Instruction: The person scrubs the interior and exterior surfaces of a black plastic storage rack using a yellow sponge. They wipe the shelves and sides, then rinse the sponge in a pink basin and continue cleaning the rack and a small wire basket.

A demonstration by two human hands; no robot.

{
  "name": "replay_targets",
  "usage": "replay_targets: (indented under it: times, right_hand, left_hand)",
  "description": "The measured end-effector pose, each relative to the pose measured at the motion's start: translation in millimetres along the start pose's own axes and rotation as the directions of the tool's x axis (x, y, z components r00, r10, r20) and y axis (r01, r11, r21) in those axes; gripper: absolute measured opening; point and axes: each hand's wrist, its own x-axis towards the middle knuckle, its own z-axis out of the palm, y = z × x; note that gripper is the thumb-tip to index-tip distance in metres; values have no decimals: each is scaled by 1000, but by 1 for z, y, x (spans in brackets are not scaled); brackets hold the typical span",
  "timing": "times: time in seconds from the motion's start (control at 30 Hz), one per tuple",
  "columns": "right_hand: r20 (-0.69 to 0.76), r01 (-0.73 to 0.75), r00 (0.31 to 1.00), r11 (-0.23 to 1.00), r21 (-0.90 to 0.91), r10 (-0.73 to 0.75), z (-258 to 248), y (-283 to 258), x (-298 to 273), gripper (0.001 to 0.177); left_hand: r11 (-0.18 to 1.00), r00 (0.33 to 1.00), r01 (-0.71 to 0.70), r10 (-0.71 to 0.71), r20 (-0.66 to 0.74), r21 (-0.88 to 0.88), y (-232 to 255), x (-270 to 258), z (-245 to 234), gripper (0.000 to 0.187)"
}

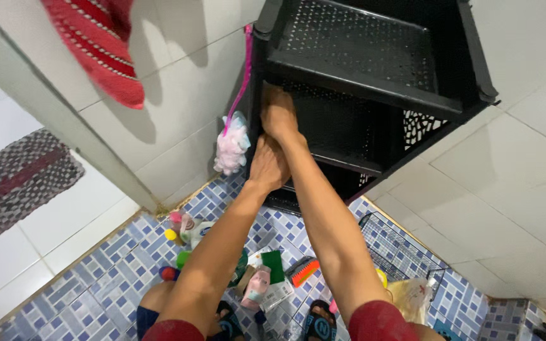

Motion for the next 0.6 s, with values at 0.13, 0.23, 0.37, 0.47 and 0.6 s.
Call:
replay_targets:
  times: [0.13,0.23,0.37,0.47,0.6]
  right_hand:
    - [165,-57,986,985,163,29,-61,-45,-38,17]
    - [239,85,961,968,237,-143,-110,-64,-68,19]
    - [30,314,946,938,147,-322,-144,-65,-114,38]
    - [-82,259,962,965,-46,-262,-156,-48,-153,37]
    - [-266,98,949,962,-255,-168,-149,-27,-196,30]
  left_hand:
    - [994,999,-27,24,33,108,-9,-7,17,49]
    - [972,986,-85,114,-124,221,-18,-10,22,55]
    - [978,978,-204,203,46,35,-31,-4,1,38]
    - [979,981,-183,189,53,-94,-28,5,-20,39]
    - [977,940,-202,211,266,-60,-27,27,-33,45]
